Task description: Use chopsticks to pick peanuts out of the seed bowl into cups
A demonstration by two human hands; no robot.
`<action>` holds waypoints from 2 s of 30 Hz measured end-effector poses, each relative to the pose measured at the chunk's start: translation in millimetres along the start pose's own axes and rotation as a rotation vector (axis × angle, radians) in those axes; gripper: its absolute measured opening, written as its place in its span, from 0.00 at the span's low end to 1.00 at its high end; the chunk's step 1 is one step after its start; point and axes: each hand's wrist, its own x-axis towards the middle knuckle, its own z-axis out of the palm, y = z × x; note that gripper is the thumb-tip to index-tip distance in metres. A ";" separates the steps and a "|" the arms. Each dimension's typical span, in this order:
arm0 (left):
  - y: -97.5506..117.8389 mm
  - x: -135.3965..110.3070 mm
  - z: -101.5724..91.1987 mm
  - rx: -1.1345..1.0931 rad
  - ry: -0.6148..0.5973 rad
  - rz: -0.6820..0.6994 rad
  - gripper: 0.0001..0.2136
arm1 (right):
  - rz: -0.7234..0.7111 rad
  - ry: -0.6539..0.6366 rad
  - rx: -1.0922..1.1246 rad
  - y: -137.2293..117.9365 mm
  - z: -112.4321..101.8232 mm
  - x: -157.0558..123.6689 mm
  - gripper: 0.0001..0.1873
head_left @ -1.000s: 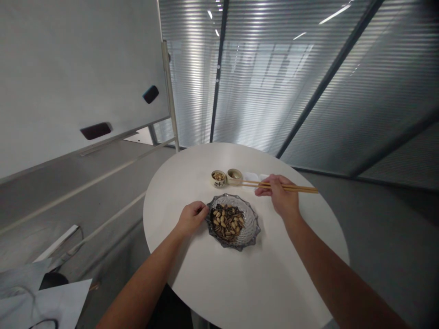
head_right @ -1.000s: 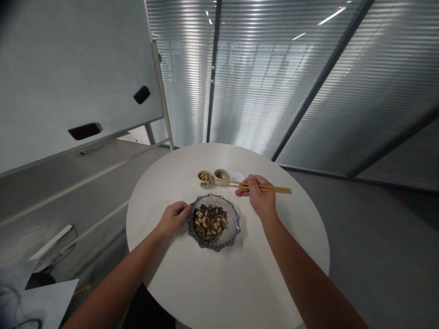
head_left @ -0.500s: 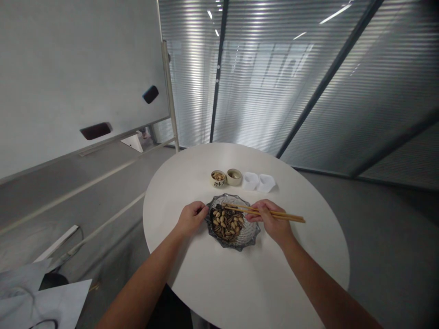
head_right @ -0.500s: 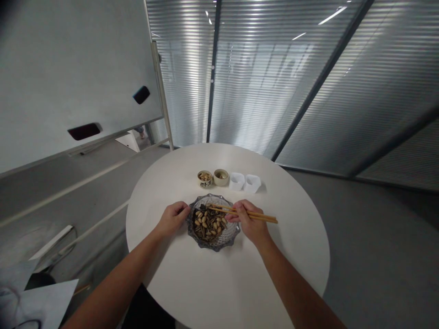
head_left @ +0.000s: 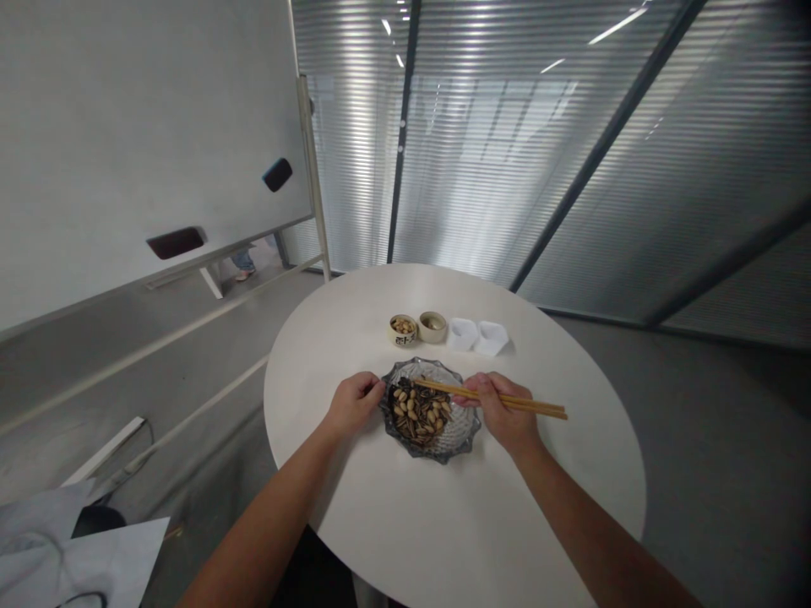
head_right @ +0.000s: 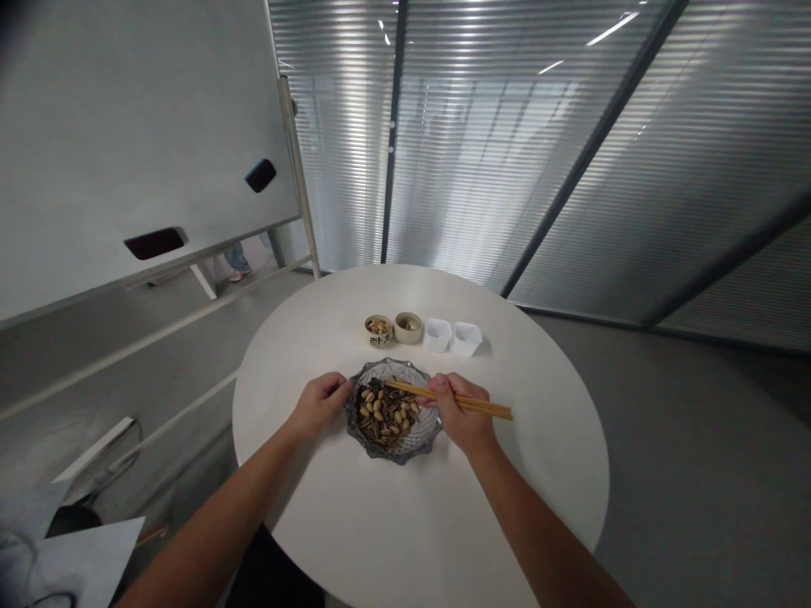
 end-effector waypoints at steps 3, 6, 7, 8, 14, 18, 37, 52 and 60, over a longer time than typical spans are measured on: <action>-1.4 0.4 1.0 -0.010 0.007 -0.004 0.16 | 0.030 0.003 0.036 -0.6 -0.3 -0.4 0.23; -2.5 0.5 2.0 -0.015 0.002 -0.005 0.16 | 0.029 -0.067 0.019 -0.5 -3.3 -0.3 0.22; -2.4 0.3 2.0 -0.014 -0.001 -0.005 0.16 | 0.022 -0.094 0.000 -1.3 -5.0 -0.3 0.21; -2.1 0.1 1.7 -0.013 -0.002 -0.007 0.16 | 0.017 -0.112 -0.018 -2.7 -7.0 -0.1 0.21; 1.9 -1.1 -2.1 -0.005 -0.001 -0.019 0.16 | 0.017 -0.046 -0.006 -15.9 -17.4 0.9 0.21; 2.3 -1.2 -1.5 -0.014 0.006 -0.016 0.16 | 0.093 -0.013 0.098 -13.9 -14.9 2.3 0.24; -3.3 -0.3 2.1 -0.022 0.003 -0.023 0.16 | -0.135 -0.121 -0.378 -20.3 -27.6 -0.4 0.21; -4.4 -0.4 0.5 -0.023 -0.003 -0.006 0.16 | -0.173 -0.166 -0.356 -22.2 -15.9 0.2 0.12; -8.5 0.1 3.7 -0.034 0.010 -0.018 0.16 | -0.171 -0.253 -0.362 -25.8 -12.0 6.6 0.12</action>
